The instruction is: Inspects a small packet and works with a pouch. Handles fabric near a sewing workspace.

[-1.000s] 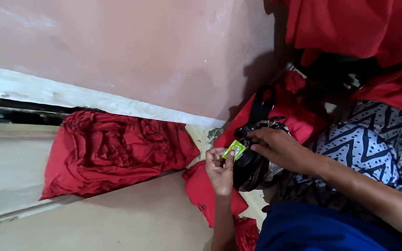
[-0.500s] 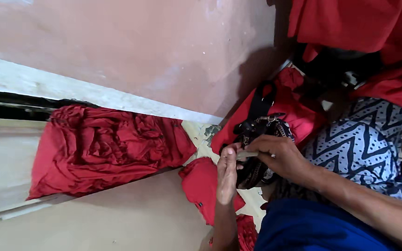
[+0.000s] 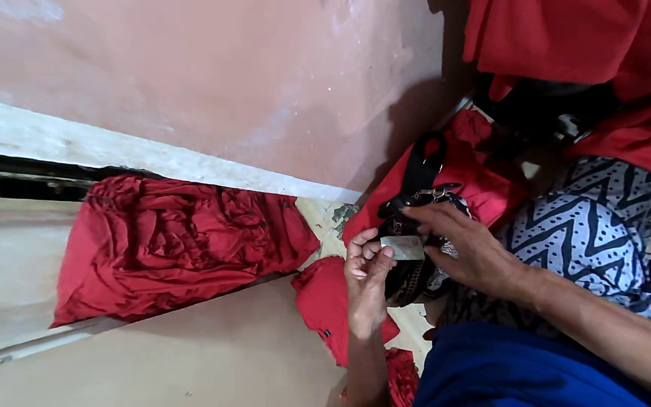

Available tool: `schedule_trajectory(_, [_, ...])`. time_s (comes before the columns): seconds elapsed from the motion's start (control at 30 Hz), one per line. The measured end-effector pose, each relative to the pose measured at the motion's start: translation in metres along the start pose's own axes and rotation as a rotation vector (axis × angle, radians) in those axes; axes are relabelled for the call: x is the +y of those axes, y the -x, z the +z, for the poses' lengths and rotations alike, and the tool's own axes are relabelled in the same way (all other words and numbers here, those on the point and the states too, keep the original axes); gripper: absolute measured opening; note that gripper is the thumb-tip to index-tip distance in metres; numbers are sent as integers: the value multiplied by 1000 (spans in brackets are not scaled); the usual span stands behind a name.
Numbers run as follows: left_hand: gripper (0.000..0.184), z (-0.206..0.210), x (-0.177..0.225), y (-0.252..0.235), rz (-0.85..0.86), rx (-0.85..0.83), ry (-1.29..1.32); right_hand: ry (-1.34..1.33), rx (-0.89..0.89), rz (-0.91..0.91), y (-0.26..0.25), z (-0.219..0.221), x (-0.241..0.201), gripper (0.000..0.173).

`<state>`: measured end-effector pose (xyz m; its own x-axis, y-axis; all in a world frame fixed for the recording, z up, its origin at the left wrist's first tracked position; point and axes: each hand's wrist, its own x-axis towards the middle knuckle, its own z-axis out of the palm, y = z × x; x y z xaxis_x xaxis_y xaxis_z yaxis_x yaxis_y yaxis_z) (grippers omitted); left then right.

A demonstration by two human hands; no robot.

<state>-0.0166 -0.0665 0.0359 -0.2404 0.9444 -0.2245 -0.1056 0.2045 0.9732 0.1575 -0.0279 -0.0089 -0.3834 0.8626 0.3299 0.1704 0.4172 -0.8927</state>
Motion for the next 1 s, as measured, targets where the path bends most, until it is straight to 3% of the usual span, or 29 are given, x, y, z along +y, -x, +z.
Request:
schedule_trajectory(0.1, [32, 2, 0, 0, 1, -14, -1, -21, -74, -11, 2, 2, -2, 50])
schedule_trajectory(0.3, [26, -1, -1, 1, 69, -94, -23, -422, -147, 393, -5, -12, -4, 46])
schedule_trajectory(0.4, [27, 1, 0, 1, 76, -149, -70, -598, -157, 451, -4, -11, -6, 25])
schedule_trajectory(0.5, [26, 2, 0, 1, 53, -164, -91, -593, -149, 468, -5, -9, -10, 7])
schedule_trajectory(0.63, [16, 4, -1, 1, 7, -112, -50, -583, -114, 456, -5, -10, -11, 5])
schedule_trajectory(1.0, [23, 15, 2, 3, -116, -135, 67, -615, -35, 427, -5, -12, -8, 8])
